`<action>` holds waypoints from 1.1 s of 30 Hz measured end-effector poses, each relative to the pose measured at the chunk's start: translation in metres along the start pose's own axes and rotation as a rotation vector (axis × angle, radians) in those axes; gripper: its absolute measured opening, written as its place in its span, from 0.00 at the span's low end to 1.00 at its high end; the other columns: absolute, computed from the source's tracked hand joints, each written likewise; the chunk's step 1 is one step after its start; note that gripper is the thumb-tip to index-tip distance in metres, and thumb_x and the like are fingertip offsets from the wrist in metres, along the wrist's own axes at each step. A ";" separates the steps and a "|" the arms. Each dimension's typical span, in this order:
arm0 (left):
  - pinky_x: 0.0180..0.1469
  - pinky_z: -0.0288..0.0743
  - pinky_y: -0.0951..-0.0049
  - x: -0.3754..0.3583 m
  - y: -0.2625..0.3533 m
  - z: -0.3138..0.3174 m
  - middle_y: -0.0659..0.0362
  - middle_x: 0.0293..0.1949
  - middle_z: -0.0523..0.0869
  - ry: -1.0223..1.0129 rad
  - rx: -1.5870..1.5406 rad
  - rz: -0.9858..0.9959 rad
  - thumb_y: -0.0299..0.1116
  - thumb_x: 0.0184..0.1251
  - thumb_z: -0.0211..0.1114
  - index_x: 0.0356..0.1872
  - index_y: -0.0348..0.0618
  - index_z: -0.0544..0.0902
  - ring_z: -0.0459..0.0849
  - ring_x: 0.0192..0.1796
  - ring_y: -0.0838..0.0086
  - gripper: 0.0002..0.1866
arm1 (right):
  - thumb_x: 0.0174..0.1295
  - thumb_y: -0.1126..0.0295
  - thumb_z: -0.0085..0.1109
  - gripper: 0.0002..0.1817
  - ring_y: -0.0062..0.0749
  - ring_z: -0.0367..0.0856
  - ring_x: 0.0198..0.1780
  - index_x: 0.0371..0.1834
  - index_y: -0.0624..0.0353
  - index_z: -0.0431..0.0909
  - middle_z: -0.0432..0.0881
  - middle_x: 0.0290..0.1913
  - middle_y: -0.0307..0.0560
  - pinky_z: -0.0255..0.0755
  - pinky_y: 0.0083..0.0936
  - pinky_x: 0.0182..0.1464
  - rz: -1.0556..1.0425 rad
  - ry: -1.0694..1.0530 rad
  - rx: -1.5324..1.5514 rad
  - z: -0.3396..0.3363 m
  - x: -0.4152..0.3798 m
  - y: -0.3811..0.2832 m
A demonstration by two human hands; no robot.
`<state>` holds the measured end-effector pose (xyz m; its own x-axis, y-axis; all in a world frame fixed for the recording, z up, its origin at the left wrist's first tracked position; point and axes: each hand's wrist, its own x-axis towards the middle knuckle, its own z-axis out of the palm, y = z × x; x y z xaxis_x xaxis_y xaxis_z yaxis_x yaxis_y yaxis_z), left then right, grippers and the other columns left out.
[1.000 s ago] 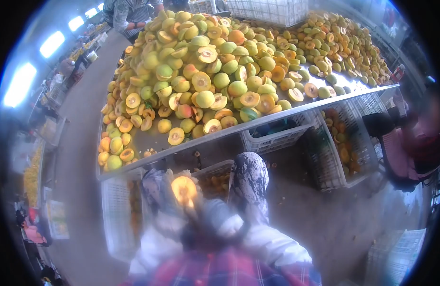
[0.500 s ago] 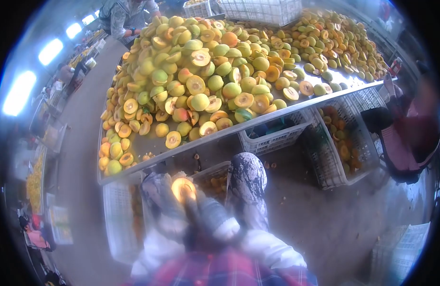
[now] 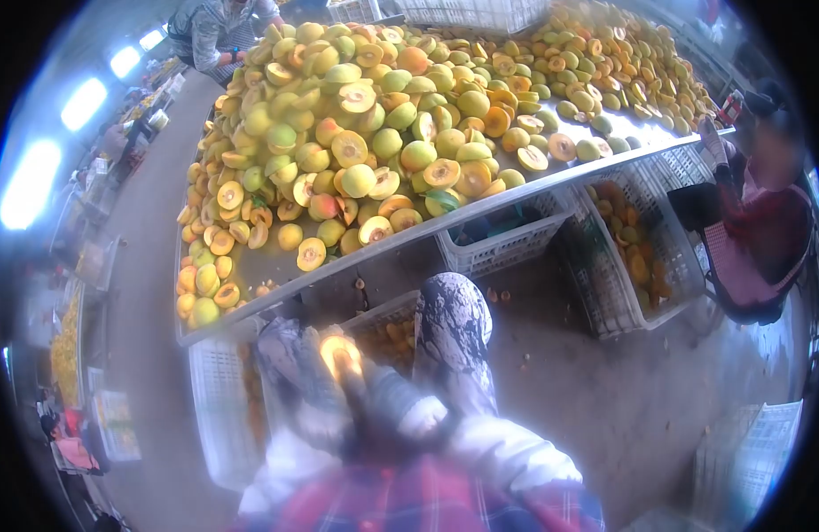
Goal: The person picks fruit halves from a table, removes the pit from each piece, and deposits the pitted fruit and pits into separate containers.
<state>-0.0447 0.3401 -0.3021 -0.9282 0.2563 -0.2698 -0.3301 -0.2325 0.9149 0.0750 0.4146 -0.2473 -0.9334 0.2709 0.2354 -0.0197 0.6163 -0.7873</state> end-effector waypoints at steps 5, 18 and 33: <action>0.48 0.77 0.72 0.009 -0.007 -0.010 0.55 0.40 0.84 -0.001 0.060 -0.019 0.40 0.75 0.55 0.49 0.35 0.80 0.82 0.44 0.72 0.17 | 0.77 0.49 0.34 0.30 0.42 0.82 0.44 0.62 0.66 0.68 0.83 0.46 0.53 0.73 0.35 0.47 0.395 -0.151 0.402 -0.010 0.007 -0.005; 0.26 0.69 0.75 -0.043 0.118 0.067 0.59 0.23 0.80 -0.187 1.074 1.062 0.38 0.75 0.55 0.33 0.36 0.82 0.76 0.24 0.75 0.16 | 0.57 0.57 0.59 0.48 0.61 0.78 0.49 0.74 0.74 0.46 0.72 0.54 0.70 0.69 0.44 0.58 0.199 -0.371 0.413 0.027 0.007 0.040; 0.43 0.77 0.73 -0.021 0.121 0.046 0.56 0.37 0.88 -0.645 0.878 0.215 0.33 0.71 0.56 0.39 0.37 0.85 0.85 0.39 0.69 0.12 | 0.52 0.52 0.62 0.39 0.61 0.74 0.57 0.64 0.65 0.64 0.71 0.58 0.70 0.65 0.51 0.62 -0.120 -0.192 -0.036 -0.029 0.009 -0.010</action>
<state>-0.0568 0.3502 -0.1722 -0.6042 0.7897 -0.1063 0.3007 0.3494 0.8874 0.0772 0.4325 -0.2211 -0.9763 0.0501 0.2106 -0.1252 0.6628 -0.7383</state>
